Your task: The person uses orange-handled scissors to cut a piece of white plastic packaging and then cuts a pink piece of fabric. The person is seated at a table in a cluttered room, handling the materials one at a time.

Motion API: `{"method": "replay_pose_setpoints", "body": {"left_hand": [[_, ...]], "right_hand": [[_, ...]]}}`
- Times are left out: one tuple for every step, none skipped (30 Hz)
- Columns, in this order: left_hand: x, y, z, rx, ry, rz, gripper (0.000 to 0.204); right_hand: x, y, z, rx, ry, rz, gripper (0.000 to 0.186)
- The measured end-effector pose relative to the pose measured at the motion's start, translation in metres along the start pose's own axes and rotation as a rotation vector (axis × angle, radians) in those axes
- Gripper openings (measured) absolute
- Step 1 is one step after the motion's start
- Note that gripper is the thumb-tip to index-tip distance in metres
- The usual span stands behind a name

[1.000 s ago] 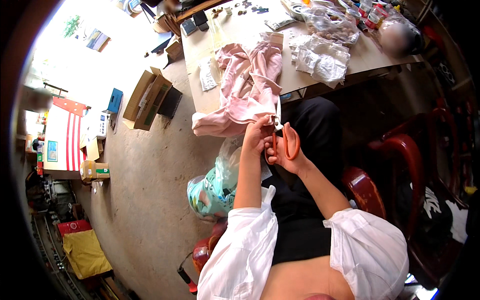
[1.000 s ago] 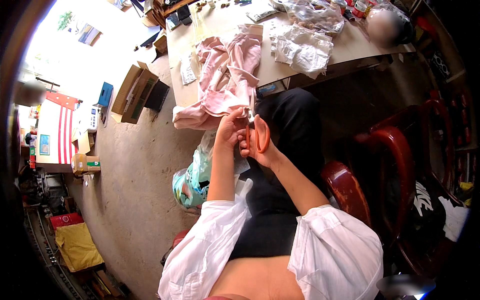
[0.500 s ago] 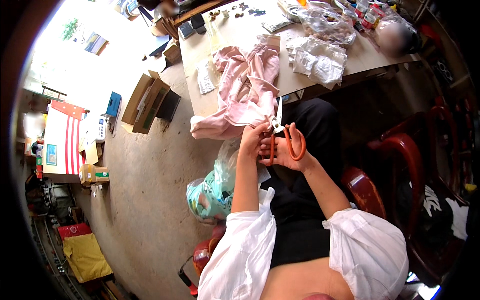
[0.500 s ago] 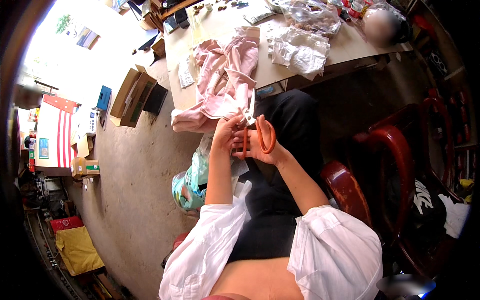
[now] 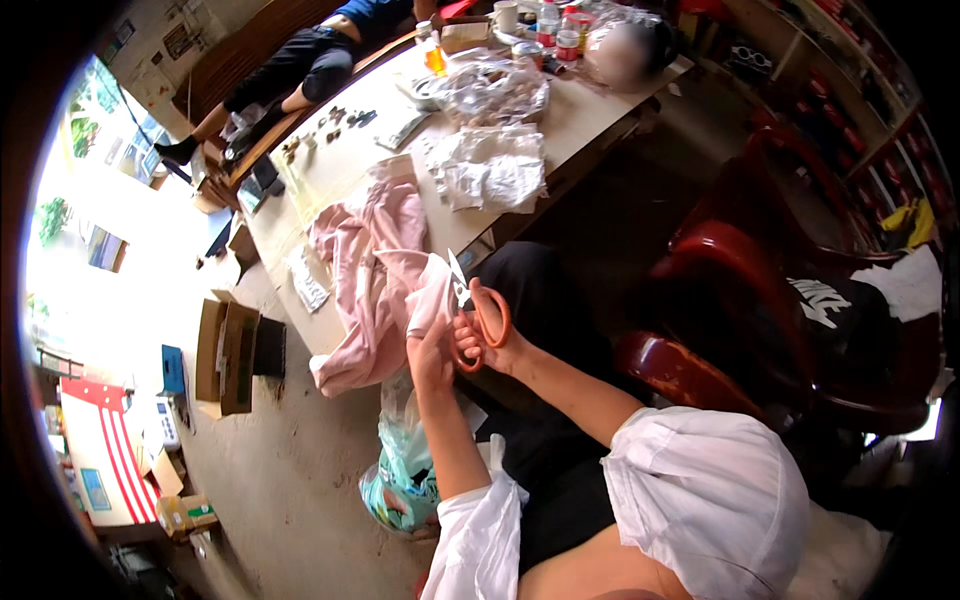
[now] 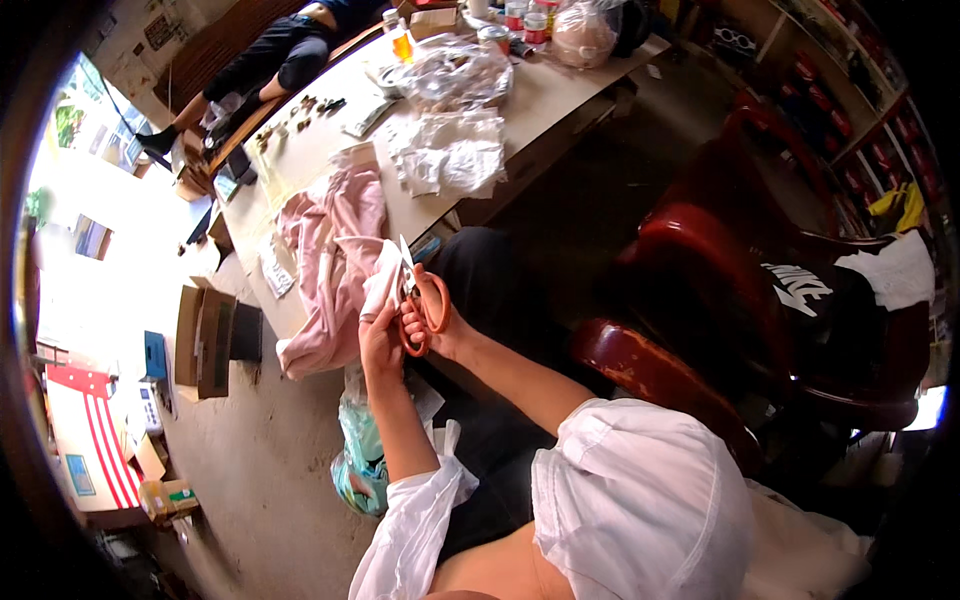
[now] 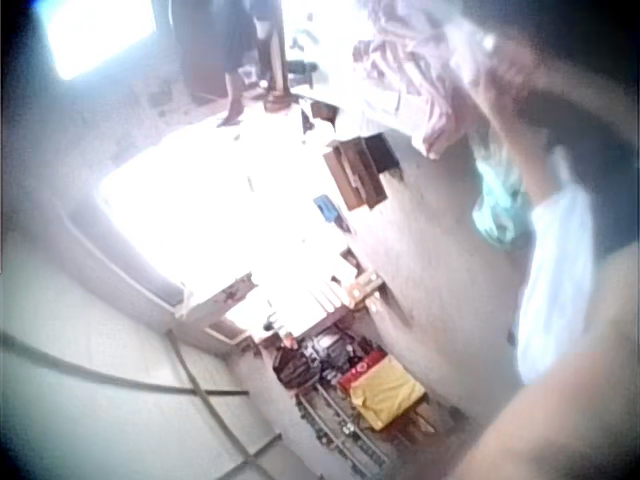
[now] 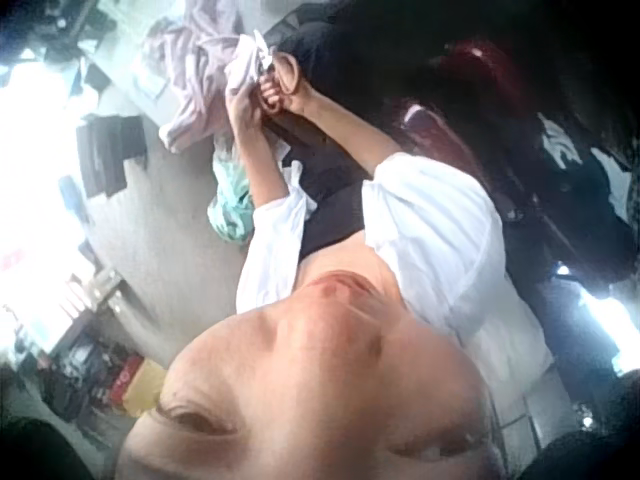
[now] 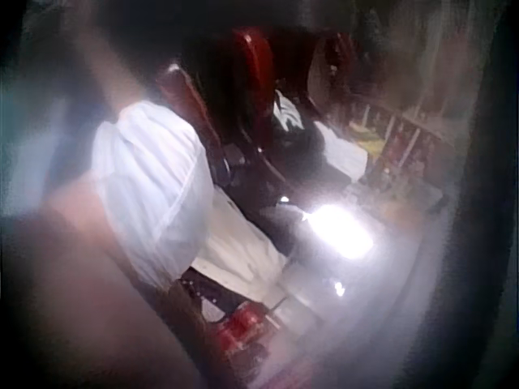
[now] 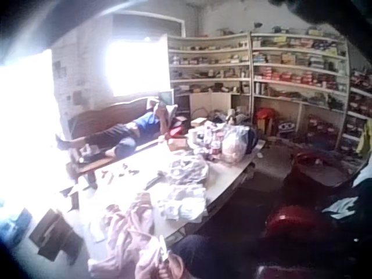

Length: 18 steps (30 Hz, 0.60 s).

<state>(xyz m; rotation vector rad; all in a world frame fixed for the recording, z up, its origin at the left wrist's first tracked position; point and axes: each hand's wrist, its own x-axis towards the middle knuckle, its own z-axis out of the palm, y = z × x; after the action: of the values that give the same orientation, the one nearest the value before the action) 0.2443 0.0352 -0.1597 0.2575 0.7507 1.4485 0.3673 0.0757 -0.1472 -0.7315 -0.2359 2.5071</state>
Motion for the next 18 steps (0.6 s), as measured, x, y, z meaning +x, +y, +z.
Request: {"method": "replay_pose_setpoints", "body": {"left_hand": [[0.011, -0.011, -0.021, -0.023, 0.07, 0.022, 0.028], [0.009, -0.012, -0.017, -0.007, 0.072, 0.061, 0.027], [0.002, -0.011, -0.01, 0.009, 0.087, 0.101, 0.027], [-0.004, -0.007, -0.001, 0.026, 0.04, 0.076, 0.027], [-0.01, -0.002, 0.006, 0.043, 0.003, 0.057, 0.028], [-0.015, 0.001, 0.011, 0.103, -0.027, 0.072, 0.029], [-0.018, 0.002, 0.019, 0.105, -0.001, 0.074, 0.029], [-0.022, 0.0, 0.021, 0.108, 0.019, 0.103, 0.029], [-0.026, 0.0, 0.02, 0.118, 0.038, 0.135, 0.029], [-0.031, 0.0, 0.021, 0.118, 0.035, 0.138, 0.028], [-0.034, 0.001, 0.024, 0.117, 0.022, 0.136, 0.028], [-0.04, 0.003, 0.032, 0.099, -0.007, 0.149, 0.028], [-0.045, 0.002, 0.033, 0.115, 0.023, 0.16, 0.028], [-0.047, 0.0, 0.034, 0.11, 0.025, 0.182, 0.028], [-0.049, 0.0, 0.035, 0.106, 0.025, 0.203, 0.027], [-0.052, 0.002, 0.035, 0.119, 0.012, 0.203, 0.027], [-0.053, 0.003, 0.038, 0.107, 0.009, 0.205, 0.027], [-0.054, 0.005, 0.043, 0.095, 0.005, 0.205, 0.027]], "right_hand": [[-0.003, -0.002, 0.002, -0.011, 0.047, -0.02, 0.063], [-0.003, -0.003, 0.001, -0.048, 0.054, -0.068, 0.063], [-0.004, -0.002, 0.002, -0.082, 0.061, -0.104, 0.062], [-0.005, -0.003, 0.002, -0.109, 0.078, -0.118, 0.062], [-0.007, -0.002, 0.004, -0.136, 0.089, -0.121, 0.062], [-0.005, -0.002, -0.003, -0.125, 0.048, -0.153, 0.064], [-0.004, -0.005, -0.01, 0.0, -0.016, -0.094, 0.066], [-0.007, -0.007, -0.009, 0.001, -0.043, -0.078, 0.067], [-0.009, -0.007, -0.006, 0.006, -0.076, -0.065, 0.068], [-0.01, -0.004, -0.007, 0.034, -0.1, -0.043, 0.067], [-0.01, -0.004, -0.009, 0.062, -0.118, -0.034, 0.067], [-0.01, -0.005, -0.005, 0.048, -0.127, -0.027, 0.067], [-0.013, -0.001, -0.001, -0.022, -0.084, -0.069, 0.064], [-0.013, -0.001, 0.001, -0.083, -0.037, -0.094, 0.062], [-0.013, 0.001, 0.004, -0.143, 0.011, -0.123, 0.061], [-0.013, 0.004, 0.008, -0.157, 0.009, -0.143, 0.059], [-0.015, 0.001, 0.008, -0.206, 0.004, -0.171, 0.058], [-0.016, 0.001, 0.008, -0.214, -0.001, -0.181, 0.058]]}}
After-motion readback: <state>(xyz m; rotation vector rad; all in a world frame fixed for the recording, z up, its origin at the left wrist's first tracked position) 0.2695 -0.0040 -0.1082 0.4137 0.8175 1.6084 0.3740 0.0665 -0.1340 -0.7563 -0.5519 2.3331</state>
